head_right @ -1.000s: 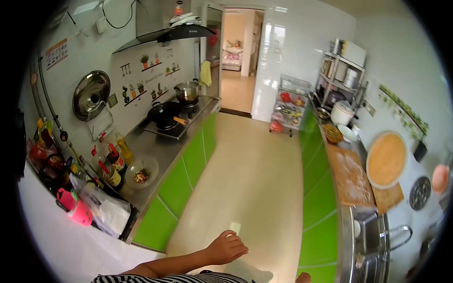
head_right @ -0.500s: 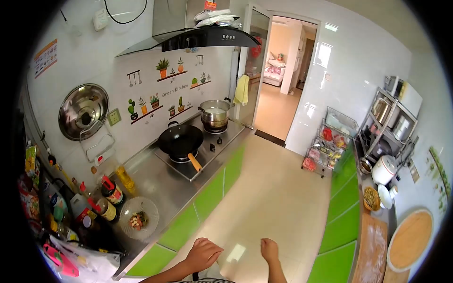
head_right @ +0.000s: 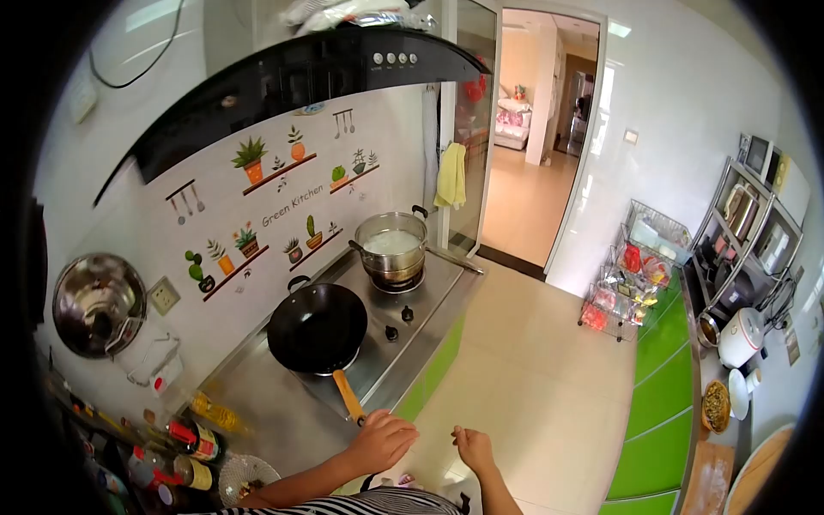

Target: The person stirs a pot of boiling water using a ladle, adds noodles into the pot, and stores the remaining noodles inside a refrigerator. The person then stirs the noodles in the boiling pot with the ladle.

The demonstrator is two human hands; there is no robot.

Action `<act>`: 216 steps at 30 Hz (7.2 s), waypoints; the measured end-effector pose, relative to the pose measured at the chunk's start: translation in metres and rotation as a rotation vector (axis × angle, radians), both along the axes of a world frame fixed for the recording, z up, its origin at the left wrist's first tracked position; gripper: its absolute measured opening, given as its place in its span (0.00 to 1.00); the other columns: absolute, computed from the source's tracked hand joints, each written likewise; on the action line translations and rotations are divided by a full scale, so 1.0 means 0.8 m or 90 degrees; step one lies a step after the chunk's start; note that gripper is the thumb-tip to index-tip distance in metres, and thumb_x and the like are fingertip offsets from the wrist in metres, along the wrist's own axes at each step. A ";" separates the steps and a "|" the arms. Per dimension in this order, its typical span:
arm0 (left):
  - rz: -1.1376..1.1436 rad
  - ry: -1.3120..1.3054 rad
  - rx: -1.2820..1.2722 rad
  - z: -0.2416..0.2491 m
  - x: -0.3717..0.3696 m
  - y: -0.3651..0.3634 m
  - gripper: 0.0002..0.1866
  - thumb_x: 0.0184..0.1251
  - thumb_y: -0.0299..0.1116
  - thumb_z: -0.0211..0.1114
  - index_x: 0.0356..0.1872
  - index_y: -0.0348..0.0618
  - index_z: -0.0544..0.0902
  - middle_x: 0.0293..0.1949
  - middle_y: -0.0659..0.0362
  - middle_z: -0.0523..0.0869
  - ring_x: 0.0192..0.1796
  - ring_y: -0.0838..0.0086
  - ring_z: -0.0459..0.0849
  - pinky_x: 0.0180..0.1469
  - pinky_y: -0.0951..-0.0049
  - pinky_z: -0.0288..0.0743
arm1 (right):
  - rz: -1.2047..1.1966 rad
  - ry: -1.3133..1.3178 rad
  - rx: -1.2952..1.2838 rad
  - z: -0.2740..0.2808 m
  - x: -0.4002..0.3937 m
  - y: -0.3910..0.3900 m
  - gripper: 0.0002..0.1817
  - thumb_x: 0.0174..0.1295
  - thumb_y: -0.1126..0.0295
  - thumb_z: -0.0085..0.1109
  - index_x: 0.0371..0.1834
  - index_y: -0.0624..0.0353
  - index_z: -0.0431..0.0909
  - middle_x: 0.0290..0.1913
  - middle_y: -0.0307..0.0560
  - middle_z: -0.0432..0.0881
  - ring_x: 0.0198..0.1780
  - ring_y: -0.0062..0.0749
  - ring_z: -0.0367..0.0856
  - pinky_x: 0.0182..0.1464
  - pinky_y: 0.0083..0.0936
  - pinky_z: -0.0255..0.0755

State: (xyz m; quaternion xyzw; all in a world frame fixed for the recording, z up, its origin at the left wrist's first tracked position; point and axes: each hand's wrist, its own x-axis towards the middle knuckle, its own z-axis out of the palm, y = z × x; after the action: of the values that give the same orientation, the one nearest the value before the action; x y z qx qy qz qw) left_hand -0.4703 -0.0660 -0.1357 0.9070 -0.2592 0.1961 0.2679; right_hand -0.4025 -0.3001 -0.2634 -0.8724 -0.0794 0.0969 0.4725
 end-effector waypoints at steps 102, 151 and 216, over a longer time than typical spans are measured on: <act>0.944 0.055 -0.063 -0.013 0.338 -0.154 0.09 0.58 0.28 0.67 0.40 0.48 0.85 0.42 0.62 0.85 0.47 0.66 0.82 0.63 0.53 0.66 | 0.783 -0.413 -0.337 0.205 0.716 0.254 0.24 0.63 0.72 0.55 0.64 0.47 0.75 0.40 0.53 0.85 0.42 0.50 0.83 0.43 0.45 0.77; 0.960 0.063 -0.073 -0.024 0.336 -0.172 0.08 0.57 0.27 0.67 0.39 0.46 0.85 0.41 0.60 0.86 0.47 0.64 0.83 0.62 0.53 0.67 | 0.682 -0.527 -0.348 0.235 0.760 0.255 0.23 0.62 0.70 0.58 0.62 0.43 0.78 0.35 0.51 0.84 0.42 0.48 0.83 0.43 0.44 0.77; 0.952 0.081 -0.081 -0.029 0.348 -0.175 0.08 0.59 0.28 0.67 0.40 0.46 0.85 0.42 0.61 0.86 0.47 0.66 0.83 0.62 0.52 0.66 | 0.860 -0.546 -0.320 0.264 0.741 0.240 0.15 0.60 0.74 0.55 0.49 0.51 0.84 0.38 0.51 0.86 0.44 0.47 0.85 0.43 0.42 0.79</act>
State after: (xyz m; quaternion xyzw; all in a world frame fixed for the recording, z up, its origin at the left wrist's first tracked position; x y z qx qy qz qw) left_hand -0.1922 -0.2061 -0.1593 0.8336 0.4533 0.2878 0.1296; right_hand 0.1901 -0.1078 -0.0524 -0.6775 -0.7340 0.0336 0.0331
